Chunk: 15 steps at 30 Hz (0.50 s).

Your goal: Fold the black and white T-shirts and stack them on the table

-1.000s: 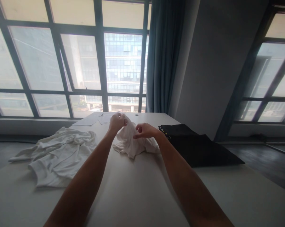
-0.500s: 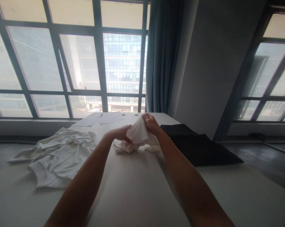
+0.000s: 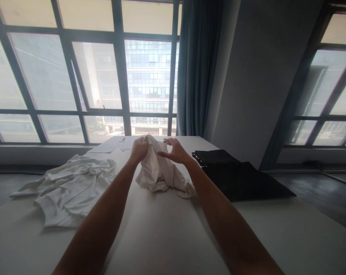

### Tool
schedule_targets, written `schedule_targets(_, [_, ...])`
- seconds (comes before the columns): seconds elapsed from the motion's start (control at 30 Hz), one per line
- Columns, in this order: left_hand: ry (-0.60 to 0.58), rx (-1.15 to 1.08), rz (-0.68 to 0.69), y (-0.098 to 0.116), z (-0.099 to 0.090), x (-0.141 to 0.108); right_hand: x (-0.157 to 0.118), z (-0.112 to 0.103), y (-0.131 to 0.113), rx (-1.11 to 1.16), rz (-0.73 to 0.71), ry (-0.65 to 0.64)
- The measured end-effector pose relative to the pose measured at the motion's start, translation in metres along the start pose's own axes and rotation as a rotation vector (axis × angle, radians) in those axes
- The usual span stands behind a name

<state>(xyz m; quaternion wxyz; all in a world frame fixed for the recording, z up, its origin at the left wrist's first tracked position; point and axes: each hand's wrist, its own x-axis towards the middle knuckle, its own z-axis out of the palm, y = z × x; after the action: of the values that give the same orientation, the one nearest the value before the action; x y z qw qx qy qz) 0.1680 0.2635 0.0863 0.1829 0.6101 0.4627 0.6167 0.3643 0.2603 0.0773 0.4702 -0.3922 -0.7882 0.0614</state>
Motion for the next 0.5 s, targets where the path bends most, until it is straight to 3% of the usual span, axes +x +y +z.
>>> schedule_targets(0.07, [0.066, -0.021, -0.028, 0.0, -0.003, 0.0, 0.002, -0.003, -0.003, -0.032, -0.05, 0.16])
schedule_targets(0.1, [0.09, -0.026, -0.034, 0.0, -0.004, 0.0, 0.002, -0.005, -0.004, -0.027, -0.055, 0.162])
schedule_targets(0.13, [0.107, -0.034, -0.037, -0.001, -0.005, 0.0, 0.002, -0.008, -0.005, -0.006, -0.049, 0.077])
schedule_targets(0.23, [0.129, -0.061, -0.038, -0.003, -0.009, 0.002, -0.001, -0.01, -0.005, 0.063, 0.014, -0.507])
schedule_targets(0.3, [0.157, -0.064, -0.036, -0.004, -0.011, 0.004, -0.004, -0.006, -0.002, -0.026, 0.097, -0.763])
schedule_targets(0.4, [0.178, -0.082, -0.057, -0.001, -0.014, 0.006, -0.009, 0.004, 0.007, -0.277, 0.234, -0.797])
schedule_targets(0.5, [0.166, -0.096, -0.079, 0.002, -0.017, 0.008, -0.013, 0.006, 0.018, -0.316, 0.316, -0.81])
